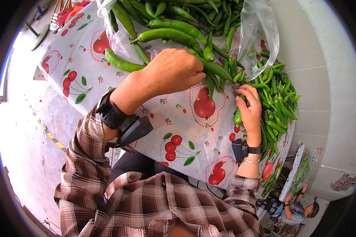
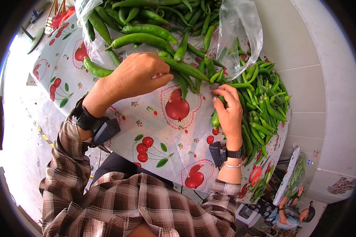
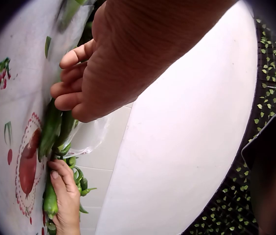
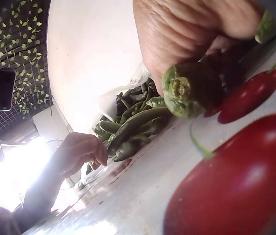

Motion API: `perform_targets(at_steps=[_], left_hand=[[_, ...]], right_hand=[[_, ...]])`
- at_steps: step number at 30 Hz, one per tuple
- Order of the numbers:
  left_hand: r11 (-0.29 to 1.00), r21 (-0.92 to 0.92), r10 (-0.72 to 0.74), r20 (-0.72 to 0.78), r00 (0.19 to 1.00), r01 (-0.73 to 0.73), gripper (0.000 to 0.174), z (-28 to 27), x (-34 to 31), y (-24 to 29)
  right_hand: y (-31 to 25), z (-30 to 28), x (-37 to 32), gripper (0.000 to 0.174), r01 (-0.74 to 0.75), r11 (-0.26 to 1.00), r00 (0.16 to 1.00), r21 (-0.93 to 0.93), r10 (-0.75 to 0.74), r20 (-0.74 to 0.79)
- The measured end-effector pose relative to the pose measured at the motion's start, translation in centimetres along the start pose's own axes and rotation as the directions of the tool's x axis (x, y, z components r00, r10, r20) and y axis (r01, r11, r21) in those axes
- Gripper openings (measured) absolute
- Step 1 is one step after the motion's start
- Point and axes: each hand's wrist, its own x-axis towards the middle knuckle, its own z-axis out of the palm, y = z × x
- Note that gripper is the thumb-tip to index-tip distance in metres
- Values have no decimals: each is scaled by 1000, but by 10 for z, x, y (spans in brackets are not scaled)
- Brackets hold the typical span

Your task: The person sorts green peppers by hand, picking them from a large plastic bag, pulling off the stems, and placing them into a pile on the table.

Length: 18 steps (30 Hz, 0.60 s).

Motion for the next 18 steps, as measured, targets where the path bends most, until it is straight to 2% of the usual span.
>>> perform_targets(at_steps=[5,8,18], left_hand=[[1000,-3,9,33,999,-9,25,-2,-1,3],[1000,0,-4,55,998,4,25,-2,-1,4],[1000,1,8,53,999,-8,24,1,-1,0]], right_hand=[[0,0,0,16,19,1000,1000,-3,-19,-5],[-2,0,0,16,-26,1000,1000,10,26,3],[1,0,0,16,28,1000,999,-3,-28,-16]])
